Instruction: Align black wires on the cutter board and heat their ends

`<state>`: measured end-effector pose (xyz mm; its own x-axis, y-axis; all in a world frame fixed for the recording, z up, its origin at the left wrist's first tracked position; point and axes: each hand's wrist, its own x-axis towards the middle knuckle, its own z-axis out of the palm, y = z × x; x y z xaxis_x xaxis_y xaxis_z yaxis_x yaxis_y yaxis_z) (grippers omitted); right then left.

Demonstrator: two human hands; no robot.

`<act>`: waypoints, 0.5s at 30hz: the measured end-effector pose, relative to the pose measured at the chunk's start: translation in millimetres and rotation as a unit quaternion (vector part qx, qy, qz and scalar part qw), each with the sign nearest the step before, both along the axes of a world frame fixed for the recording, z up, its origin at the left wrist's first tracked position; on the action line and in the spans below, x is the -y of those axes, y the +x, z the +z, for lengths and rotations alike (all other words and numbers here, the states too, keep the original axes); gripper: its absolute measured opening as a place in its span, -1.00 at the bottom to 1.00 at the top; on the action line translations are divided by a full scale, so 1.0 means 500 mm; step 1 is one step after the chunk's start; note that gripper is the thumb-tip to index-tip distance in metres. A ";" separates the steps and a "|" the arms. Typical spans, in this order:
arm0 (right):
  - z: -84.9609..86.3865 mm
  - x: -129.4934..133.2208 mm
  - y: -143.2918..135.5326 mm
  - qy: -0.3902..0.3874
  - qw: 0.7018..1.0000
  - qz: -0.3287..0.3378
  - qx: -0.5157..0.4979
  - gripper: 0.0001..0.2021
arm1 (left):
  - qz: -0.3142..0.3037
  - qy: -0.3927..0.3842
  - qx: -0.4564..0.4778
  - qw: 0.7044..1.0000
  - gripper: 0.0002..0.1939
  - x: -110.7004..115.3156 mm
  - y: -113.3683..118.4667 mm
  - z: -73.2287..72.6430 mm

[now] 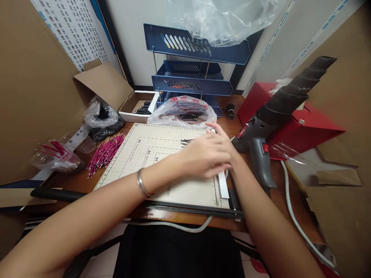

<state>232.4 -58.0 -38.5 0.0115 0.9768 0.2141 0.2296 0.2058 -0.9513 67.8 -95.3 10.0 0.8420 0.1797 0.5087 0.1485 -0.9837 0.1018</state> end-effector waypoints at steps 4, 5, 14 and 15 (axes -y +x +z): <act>-0.005 0.006 0.009 -0.039 0.997 0.004 -0.073 -0.35 | 0.131 -0.111 0.006 0.985 -0.77 -0.090 -0.129 0.012; -0.005 0.006 0.009 -0.045 0.995 0.003 -0.086 -0.33 | 0.146 -0.138 0.009 0.979 -0.69 -0.105 -0.149 0.014; 0.000 0.005 0.003 -0.098 0.987 -0.014 -0.125 0.06 | 0.195 -0.205 -0.071 0.956 -0.47 -0.121 -0.166 -0.001; 0.001 0.007 0.003 -0.099 0.987 -0.006 -0.129 0.13 | 0.197 -0.196 -0.068 0.958 -0.51 -0.122 -0.164 -0.007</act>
<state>234.0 -61.3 -37.9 0.0515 0.9987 0.0067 -0.0242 0.0080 -0.9997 -14.4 -34.3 6.6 0.7234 0.6521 0.2268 0.5389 -0.7386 0.4050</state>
